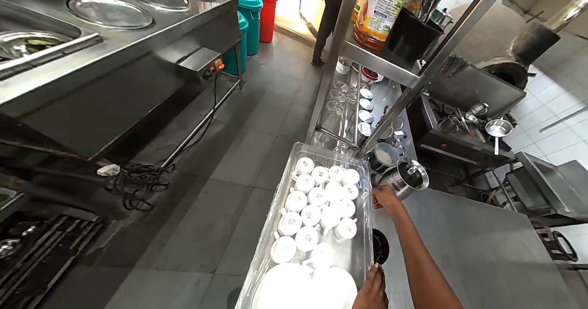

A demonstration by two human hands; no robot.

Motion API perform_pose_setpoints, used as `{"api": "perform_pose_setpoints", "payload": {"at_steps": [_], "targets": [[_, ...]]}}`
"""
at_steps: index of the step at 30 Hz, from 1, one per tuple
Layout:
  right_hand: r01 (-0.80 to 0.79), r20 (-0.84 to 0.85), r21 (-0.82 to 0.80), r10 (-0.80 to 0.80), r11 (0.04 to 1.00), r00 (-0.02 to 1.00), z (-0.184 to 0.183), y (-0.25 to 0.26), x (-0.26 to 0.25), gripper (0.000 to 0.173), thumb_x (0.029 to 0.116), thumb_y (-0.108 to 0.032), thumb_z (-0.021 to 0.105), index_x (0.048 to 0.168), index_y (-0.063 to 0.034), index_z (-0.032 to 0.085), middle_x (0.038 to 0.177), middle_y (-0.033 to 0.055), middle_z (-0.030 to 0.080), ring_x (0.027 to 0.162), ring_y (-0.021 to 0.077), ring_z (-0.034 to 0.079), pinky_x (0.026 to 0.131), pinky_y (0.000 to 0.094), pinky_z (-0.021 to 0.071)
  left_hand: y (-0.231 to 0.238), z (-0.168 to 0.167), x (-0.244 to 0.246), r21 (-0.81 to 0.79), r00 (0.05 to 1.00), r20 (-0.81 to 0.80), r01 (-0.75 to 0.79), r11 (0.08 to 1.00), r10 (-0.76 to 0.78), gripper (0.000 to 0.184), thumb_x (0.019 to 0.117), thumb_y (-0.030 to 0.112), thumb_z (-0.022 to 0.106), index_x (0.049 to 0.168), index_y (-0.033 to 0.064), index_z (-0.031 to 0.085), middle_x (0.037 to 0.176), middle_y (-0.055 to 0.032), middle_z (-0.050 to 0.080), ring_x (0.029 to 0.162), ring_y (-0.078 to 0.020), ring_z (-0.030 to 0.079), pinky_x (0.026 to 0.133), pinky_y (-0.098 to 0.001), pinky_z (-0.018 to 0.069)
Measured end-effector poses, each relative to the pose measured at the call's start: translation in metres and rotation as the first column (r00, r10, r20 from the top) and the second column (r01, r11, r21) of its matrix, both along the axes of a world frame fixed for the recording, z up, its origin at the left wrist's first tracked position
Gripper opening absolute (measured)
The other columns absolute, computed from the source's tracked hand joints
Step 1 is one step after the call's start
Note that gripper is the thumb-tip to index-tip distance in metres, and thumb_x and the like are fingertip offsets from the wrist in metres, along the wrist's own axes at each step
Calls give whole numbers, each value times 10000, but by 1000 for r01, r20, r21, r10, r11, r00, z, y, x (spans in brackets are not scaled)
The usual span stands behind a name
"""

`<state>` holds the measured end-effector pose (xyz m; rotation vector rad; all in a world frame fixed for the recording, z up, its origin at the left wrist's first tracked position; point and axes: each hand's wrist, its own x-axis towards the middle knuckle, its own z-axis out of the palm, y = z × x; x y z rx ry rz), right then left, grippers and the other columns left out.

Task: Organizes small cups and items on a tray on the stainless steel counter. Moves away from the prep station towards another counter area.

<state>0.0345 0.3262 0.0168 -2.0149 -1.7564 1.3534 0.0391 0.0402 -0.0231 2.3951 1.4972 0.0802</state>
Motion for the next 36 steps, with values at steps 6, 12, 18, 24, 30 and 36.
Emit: {"api": "perform_pose_setpoints", "payload": {"at_steps": [6, 12, 18, 24, 30, 36], "targets": [[218, -408, -344, -354, 913, 841, -28, 11, 32, 143, 1033, -191, 541, 1053, -63, 602, 810, 56, 632, 635, 145, 610, 577, 305, 533, 0, 1, 0, -26, 1000, 16, -10, 1000, 11, 425, 1006, 133, 429, 1318, -80, 623, 1548, -266, 456, 1516, -439, 298, 1263, -583, 151], [183, -481, -272, -299, 945, 825, -41, 2, 31, 146, 1042, -143, 500, 1054, -43, 606, 778, 56, 616, 601, 133, 579, 563, 298, 518, -2, 0, 1, -5, 1000, -6, -5, 1000, 5, 442, 1010, 141, 414, 1336, -83, 611, 1549, -275, 450, 1514, -438, 304, 1256, -597, 156], [71, -499, -241, -186, 968, 847, -48, 4, 27, 146, 1011, -130, 528, 1119, -66, 602, 841, 53, 626, 677, 142, 597, 622, 327, 526, -1, 1, 1, -6, 1000, -18, -7, 1000, 7, 420, 1002, 147, 429, 1296, -68, 637, 1536, -248, 479, 1511, -416, 319, 1258, -593, 149], [20, -539, -197, -126, 980, 833, -41, 4, 34, 147, 1010, -123, 561, 1145, -85, 604, 902, 60, 641, 693, 142, 609, 626, 326, 534, -2, -1, 2, 5, 999, -32, -18, 1000, 18, 407, 1012, 141, 415, 1280, -57, 648, 1545, -240, 471, 1512, -395, 327, 1261, -582, 153], [174, -539, -135, -219, 976, 813, -29, 20, 13, 155, 1028, -132, 582, 1146, -38, 617, 946, 100, 649, 743, 175, 623, 658, 358, 537, -1, 0, 2, 4, 999, -46, -20, 1000, 20, 402, 1003, 150, 427, 1255, -53, 665, 1515, -229, 508, 1508, -399, 330, 1261, -580, 152], [179, -339, 298, -72, 938, 938, -40, 32, -13, 324, 944, -254, 734, 1117, 7, 653, 927, 152, 657, 814, 253, 624, 738, 462, 531, -1, 3, 1, -5, 999, -44, 10, 1000, -10, 388, 1004, 120, 428, 1270, -22, 672, 1515, -239, 507, 1500, -413, 340, 1255, -608, 146]]}}
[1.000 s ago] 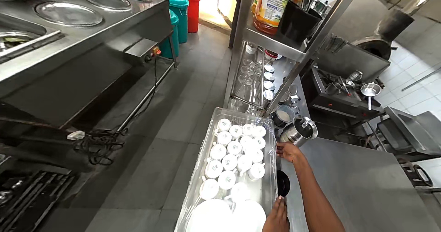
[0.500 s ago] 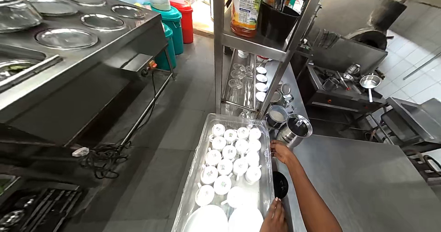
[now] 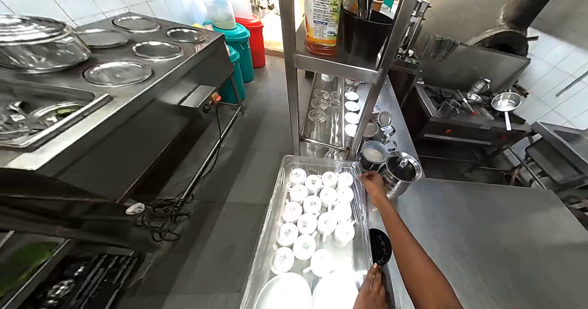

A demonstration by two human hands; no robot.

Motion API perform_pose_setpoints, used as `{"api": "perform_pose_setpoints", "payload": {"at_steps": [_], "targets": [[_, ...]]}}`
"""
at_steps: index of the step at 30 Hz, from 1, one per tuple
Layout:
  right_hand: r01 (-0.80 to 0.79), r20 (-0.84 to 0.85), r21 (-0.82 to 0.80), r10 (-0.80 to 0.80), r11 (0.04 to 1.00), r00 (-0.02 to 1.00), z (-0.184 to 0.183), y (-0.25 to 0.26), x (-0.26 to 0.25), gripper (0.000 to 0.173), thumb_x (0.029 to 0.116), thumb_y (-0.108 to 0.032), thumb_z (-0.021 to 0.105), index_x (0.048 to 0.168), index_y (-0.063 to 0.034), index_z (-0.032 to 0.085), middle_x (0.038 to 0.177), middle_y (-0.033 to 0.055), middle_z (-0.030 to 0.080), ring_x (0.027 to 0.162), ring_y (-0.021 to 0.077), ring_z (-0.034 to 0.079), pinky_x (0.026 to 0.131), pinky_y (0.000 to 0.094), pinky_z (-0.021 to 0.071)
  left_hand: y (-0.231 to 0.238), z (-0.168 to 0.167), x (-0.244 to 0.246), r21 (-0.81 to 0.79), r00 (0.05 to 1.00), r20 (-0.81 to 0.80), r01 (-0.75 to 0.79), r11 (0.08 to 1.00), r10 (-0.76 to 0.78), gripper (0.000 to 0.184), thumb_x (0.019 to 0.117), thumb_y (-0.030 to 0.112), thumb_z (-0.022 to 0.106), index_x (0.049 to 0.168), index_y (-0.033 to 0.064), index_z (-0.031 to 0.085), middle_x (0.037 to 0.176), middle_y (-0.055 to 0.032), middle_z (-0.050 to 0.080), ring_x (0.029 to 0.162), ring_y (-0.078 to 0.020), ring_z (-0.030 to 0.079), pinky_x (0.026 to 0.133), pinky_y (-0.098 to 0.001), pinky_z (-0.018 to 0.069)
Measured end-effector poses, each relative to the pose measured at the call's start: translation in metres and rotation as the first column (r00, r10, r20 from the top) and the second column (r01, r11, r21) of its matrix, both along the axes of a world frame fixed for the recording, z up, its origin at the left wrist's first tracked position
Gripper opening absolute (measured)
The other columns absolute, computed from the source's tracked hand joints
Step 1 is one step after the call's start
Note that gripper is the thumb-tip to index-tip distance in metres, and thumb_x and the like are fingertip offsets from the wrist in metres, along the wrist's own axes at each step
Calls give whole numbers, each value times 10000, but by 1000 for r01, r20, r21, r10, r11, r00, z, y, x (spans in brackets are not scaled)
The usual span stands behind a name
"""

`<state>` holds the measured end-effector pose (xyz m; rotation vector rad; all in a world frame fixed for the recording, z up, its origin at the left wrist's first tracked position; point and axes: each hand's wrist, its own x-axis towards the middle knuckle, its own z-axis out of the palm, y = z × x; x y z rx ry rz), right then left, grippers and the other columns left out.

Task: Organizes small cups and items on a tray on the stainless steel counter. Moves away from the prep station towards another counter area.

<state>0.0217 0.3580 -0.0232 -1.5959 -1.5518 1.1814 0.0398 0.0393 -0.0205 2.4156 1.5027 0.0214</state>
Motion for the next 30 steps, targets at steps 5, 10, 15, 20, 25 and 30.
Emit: {"api": "perform_pose_setpoints", "payload": {"at_steps": [5, 10, 15, 20, 25, 30], "targets": [[5, 274, 127, -40, 992, 961, -2, 10, -13, 332, 900, -295, 771, 1052, -18, 671, 921, 169, 687, 863, 343, 669, 778, 575, 542, 0, 1, 0, -4, 1000, -9, -14, 1000, 14, 380, 999, 123, 435, 1274, -1, 667, 1534, -220, 493, 1504, -383, 343, 1260, -584, 141], [-7, 480, 110, -47, 994, 876, 19, 7, -23, 216, 911, -241, 705, 1000, -44, 705, 920, 186, 710, 886, 377, 695, 746, 604, 546, 0, -3, 0, 10, 1000, 7, -8, 1000, 8, 380, 1011, 137, 431, 1280, 6, 666, 1537, -221, 490, 1508, -381, 341, 1256, -590, 149], [-12, 630, 93, -49, 996, 775, 33, 3, -32, 159, 905, -223, 665, 964, -86, 720, 930, 157, 726, 914, 354, 707, 738, 591, 540, 0, -6, 1, 47, 1000, 22, -19, 999, 18, 375, 1020, 119, 419, 1268, 26, 684, 1519, -218, 512, 1494, -381, 367, 1253, -585, 170], [-27, 646, 22, 7, 999, 763, 35, 5, -31, 203, 927, -247, 642, 1018, -83, 721, 1002, 167, 728, 981, 363, 700, 787, 597, 540, 0, -10, 2, 70, 999, 30, -30, 997, 28, 378, 1027, 120, 409, 1261, 34, 692, 1520, -209, 516, 1492, -376, 375, 1258, -572, 171], [-126, 577, -117, 171, 985, 799, 27, 15, -24, 292, 991, -250, 560, 1100, -8, 682, 1086, 232, 697, 1044, 404, 676, 852, 626, 525, 1, -5, 2, 25, 1000, 10, -20, 999, 20, 374, 1019, 136, 423, 1261, 18, 682, 1520, -218, 510, 1492, -384, 369, 1257, -586, 158], [-48, 414, -27, 55, 998, 909, 11, 17, -17, 302, 1026, -266, 530, 1131, -29, 685, 1014, 214, 705, 922, 384, 691, 797, 612, 542, 2, -4, 2, 15, 1000, 8, -26, 1000, 26, 383, 1017, 126, 421, 1278, -14, 663, 1517, -228, 509, 1490, -393, 369, 1259, -583, 160]]}}
